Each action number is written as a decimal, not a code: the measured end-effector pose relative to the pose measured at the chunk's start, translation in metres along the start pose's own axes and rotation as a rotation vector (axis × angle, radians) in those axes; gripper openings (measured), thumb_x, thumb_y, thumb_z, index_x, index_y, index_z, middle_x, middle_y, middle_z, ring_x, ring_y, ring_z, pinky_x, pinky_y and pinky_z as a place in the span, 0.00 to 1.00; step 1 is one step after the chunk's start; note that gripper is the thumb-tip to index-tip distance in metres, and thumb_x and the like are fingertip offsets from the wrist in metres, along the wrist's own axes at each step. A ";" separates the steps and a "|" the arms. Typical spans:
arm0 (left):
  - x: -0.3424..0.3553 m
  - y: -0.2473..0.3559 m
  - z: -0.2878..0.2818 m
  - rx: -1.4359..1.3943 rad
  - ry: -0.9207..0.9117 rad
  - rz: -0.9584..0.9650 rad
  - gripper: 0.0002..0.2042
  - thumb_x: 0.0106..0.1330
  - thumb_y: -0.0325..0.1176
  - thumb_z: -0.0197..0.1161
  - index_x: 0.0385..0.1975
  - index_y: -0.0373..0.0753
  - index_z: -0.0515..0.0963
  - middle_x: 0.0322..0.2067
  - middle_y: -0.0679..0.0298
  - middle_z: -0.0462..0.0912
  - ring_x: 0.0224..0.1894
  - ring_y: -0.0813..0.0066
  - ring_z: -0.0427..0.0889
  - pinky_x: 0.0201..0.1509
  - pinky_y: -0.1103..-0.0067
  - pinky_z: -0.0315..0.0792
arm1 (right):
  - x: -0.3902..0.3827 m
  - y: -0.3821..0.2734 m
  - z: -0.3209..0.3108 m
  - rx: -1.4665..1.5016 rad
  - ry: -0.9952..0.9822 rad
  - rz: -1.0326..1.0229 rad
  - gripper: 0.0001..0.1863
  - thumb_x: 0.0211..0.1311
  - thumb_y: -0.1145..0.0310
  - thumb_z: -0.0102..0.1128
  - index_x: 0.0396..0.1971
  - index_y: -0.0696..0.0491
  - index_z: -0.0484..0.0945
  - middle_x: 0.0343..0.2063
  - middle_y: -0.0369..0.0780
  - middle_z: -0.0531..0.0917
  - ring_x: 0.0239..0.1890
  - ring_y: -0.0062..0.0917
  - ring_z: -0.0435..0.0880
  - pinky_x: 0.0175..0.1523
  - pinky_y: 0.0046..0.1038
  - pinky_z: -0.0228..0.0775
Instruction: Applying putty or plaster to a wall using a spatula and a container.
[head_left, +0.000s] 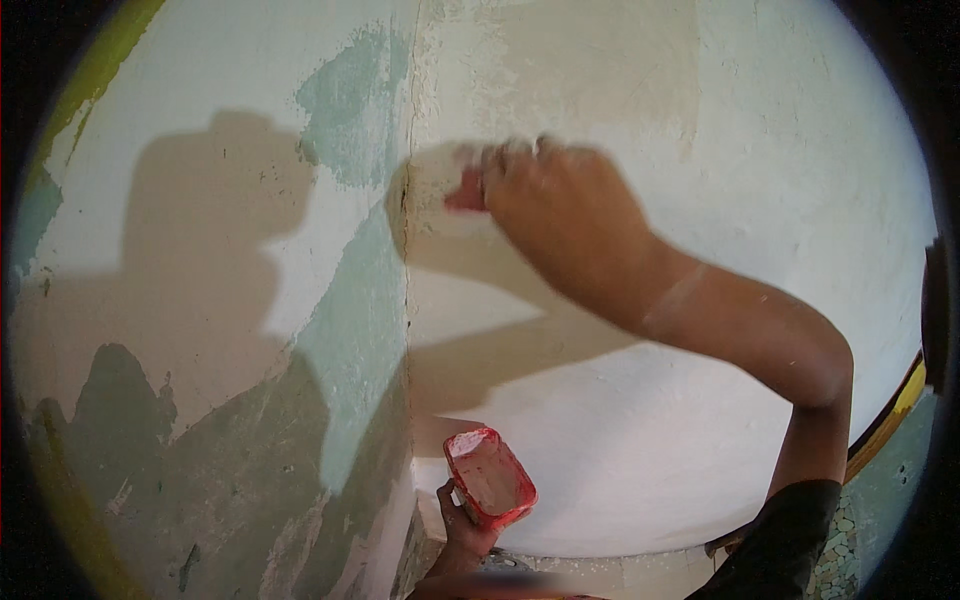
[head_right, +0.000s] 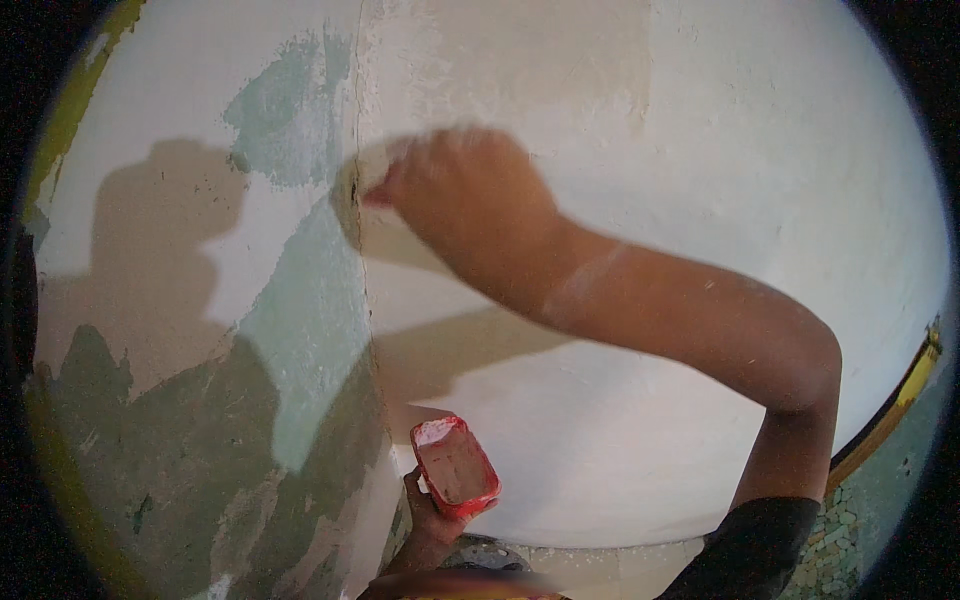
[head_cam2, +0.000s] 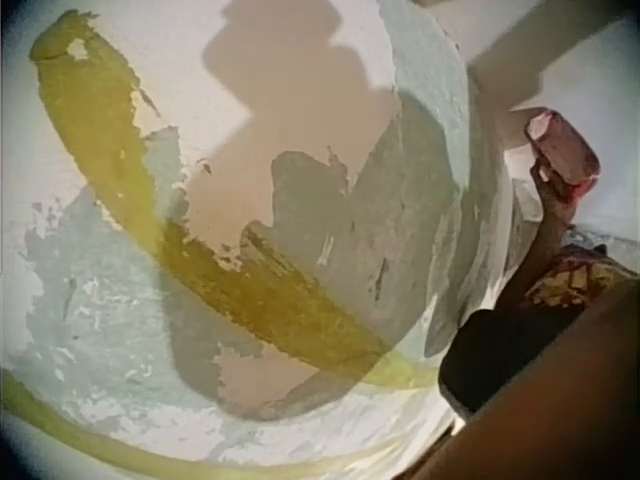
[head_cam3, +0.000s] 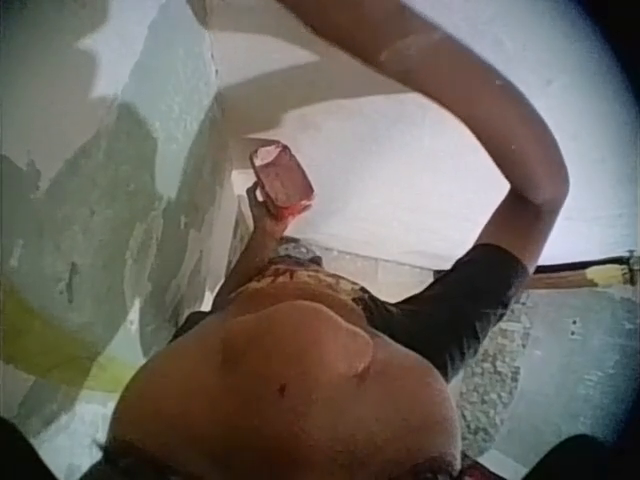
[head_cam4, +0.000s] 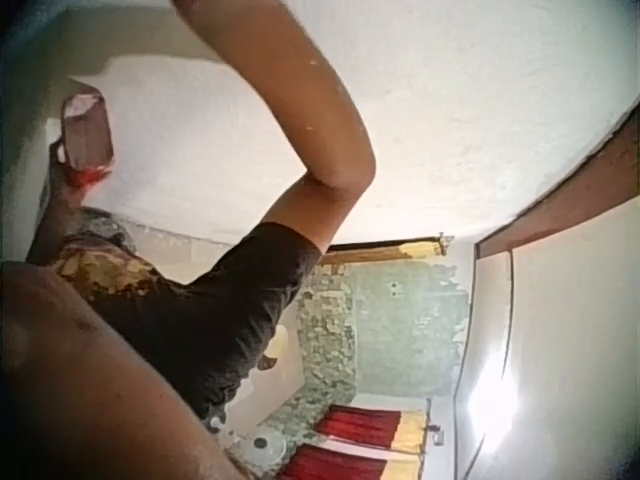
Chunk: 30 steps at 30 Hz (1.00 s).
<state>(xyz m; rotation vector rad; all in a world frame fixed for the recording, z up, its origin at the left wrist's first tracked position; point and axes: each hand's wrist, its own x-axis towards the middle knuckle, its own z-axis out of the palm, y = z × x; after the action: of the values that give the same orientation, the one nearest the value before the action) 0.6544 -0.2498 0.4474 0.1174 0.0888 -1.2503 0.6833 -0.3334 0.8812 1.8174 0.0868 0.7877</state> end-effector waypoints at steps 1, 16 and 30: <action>0.002 -0.001 -0.002 0.005 -0.018 0.002 0.39 0.61 0.64 0.54 0.72 0.55 0.66 0.71 0.63 0.70 0.71 0.46 0.68 0.67 0.34 0.61 | 0.008 0.018 -0.002 0.138 0.079 0.039 0.14 0.70 0.58 0.57 0.41 0.51 0.85 0.30 0.40 0.89 0.35 0.31 0.90 0.36 0.35 0.80; -0.001 0.004 -0.001 -0.015 -0.001 0.000 0.37 0.61 0.63 0.53 0.71 0.54 0.68 0.69 0.64 0.72 0.70 0.50 0.70 0.67 0.37 0.63 | -0.008 -0.049 0.033 -0.192 0.009 -0.159 0.14 0.63 0.68 0.60 0.42 0.62 0.84 0.31 0.44 0.85 0.35 0.34 0.84 0.38 0.35 0.77; 0.004 -0.005 -0.013 0.011 -0.071 0.038 0.39 0.62 0.69 0.51 0.71 0.56 0.69 0.69 0.65 0.73 0.69 0.47 0.71 0.64 0.33 0.64 | 0.095 0.129 -0.068 -0.538 -0.082 0.305 0.08 0.71 0.70 0.56 0.35 0.51 0.85 0.32 0.40 0.86 0.31 0.26 0.85 0.40 0.31 0.77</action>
<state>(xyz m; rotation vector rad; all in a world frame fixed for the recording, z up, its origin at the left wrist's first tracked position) 0.6506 -0.2530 0.4342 0.0835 0.0178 -1.2156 0.6800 -0.2895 1.0491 1.3582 -0.4278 0.8490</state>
